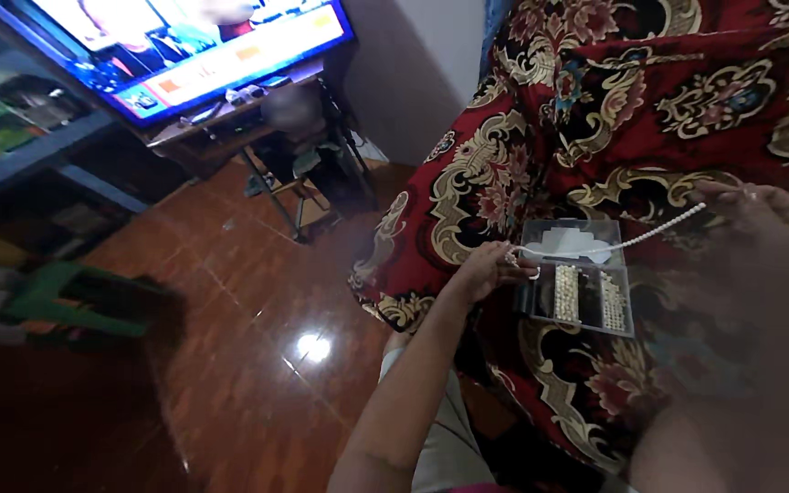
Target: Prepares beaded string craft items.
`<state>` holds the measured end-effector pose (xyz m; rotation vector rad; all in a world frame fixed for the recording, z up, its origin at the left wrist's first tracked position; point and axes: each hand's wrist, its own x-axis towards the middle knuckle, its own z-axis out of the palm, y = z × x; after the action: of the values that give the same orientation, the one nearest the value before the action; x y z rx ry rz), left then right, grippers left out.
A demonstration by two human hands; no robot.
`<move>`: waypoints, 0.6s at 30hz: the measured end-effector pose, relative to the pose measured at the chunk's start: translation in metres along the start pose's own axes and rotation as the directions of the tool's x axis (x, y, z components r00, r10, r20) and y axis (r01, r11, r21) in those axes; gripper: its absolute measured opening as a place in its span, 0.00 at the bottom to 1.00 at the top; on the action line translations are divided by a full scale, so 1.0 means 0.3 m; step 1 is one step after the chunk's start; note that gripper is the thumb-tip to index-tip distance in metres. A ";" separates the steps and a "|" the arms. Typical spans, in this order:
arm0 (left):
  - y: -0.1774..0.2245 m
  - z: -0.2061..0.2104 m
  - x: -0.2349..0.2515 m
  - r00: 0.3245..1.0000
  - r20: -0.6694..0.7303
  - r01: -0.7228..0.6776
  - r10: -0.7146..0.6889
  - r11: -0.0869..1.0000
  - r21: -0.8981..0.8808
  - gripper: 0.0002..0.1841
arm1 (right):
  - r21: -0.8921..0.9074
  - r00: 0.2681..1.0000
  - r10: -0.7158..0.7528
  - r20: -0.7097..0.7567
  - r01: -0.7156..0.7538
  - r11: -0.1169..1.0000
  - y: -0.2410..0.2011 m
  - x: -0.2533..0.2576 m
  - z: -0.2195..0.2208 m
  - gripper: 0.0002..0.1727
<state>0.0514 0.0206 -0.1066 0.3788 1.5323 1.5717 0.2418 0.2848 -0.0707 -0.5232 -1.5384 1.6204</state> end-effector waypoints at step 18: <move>-0.003 0.128 -0.049 0.984 0.073 -0.176 0.163 0.950 0.257 0.08 | -0.381 0.937 0.048 0.346 0.093 0.920 0.072 -0.079 0.189 0.12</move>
<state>0.0883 0.0342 -0.0949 0.7116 1.7108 1.4764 0.2057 0.2332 -0.0874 -0.4382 -2.1539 1.4411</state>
